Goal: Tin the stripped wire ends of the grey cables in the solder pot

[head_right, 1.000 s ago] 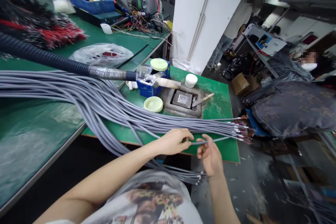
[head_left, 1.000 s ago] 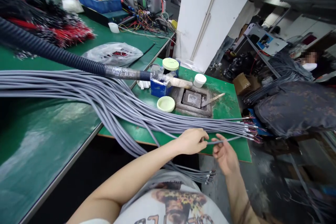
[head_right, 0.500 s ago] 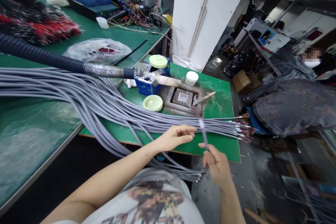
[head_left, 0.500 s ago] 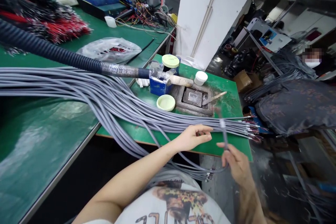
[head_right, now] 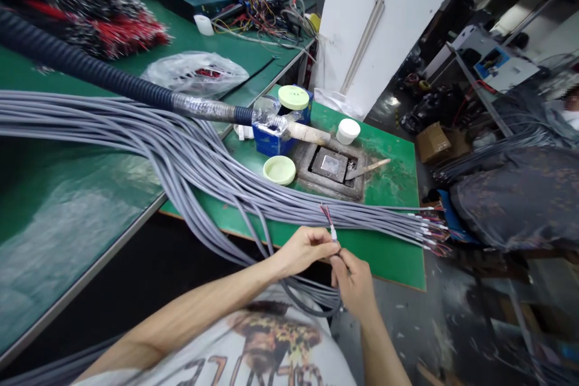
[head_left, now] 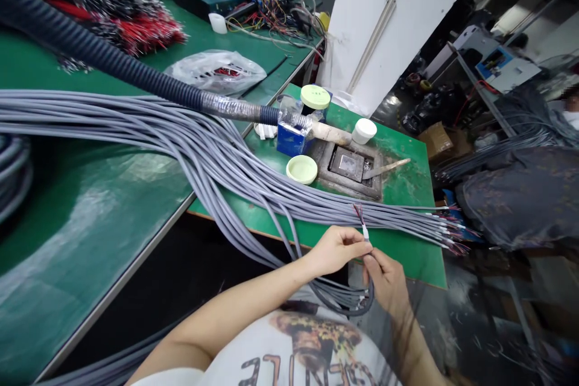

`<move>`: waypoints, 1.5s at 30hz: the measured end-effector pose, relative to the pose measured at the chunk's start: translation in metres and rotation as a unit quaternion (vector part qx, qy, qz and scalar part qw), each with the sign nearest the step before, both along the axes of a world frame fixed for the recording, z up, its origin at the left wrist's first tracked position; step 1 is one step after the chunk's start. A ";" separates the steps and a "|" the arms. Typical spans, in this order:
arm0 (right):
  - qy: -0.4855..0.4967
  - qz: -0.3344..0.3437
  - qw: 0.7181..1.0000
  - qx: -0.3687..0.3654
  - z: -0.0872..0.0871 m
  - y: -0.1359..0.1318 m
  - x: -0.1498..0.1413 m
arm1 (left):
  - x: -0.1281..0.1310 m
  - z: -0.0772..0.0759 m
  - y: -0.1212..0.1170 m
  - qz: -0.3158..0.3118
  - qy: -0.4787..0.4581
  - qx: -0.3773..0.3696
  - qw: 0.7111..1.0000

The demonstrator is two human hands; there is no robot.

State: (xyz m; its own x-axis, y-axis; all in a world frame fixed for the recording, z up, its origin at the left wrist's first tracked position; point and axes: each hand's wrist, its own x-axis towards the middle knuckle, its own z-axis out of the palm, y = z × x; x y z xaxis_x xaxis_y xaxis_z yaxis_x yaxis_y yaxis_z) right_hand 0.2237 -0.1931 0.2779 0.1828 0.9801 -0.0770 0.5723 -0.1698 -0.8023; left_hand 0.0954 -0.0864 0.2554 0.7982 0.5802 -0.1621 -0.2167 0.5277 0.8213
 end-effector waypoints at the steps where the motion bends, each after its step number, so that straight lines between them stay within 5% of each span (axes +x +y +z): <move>1: 0.011 -0.014 1.000 0.007 -0.002 0.001 -0.001 | 0.001 0.000 0.000 0.013 0.002 0.008 1.000; 9: 0.151 -0.059 0.987 0.013 -0.011 0.001 0.001 | 0.000 0.010 0.018 0.208 0.008 0.027 0.978; 17: 0.215 -0.078 0.973 0.015 -0.016 0.002 -0.001 | 0.008 0.016 0.019 0.217 0.002 0.004 0.976; 26: 0.314 -0.076 0.946 0.041 -0.024 0.003 -0.001 | 0.016 0.009 0.024 0.122 -0.053 -0.099 0.986; 31: 0.358 -0.093 0.928 0.047 -0.028 0.005 -0.005 | 0.020 0.005 0.013 0.155 -0.046 -0.118 0.980; 37: 0.277 -0.114 0.953 0.046 -0.031 0.005 -0.009 | 0.020 0.010 0.005 0.249 -0.046 -0.008 0.967; 45: 0.204 -0.103 0.972 0.047 -0.017 0.002 -0.013 | 0.022 0.010 0.012 0.217 -0.028 0.033 0.975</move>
State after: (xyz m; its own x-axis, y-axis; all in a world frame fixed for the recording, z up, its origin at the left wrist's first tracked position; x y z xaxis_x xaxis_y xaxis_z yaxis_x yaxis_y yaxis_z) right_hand 0.2106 -0.1906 0.2604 0.3495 0.9320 -0.0961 0.1647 -0.1621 -0.9729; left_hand 0.1173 -0.0743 0.2652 0.4811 0.8733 -0.0763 -0.4538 0.3226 0.8307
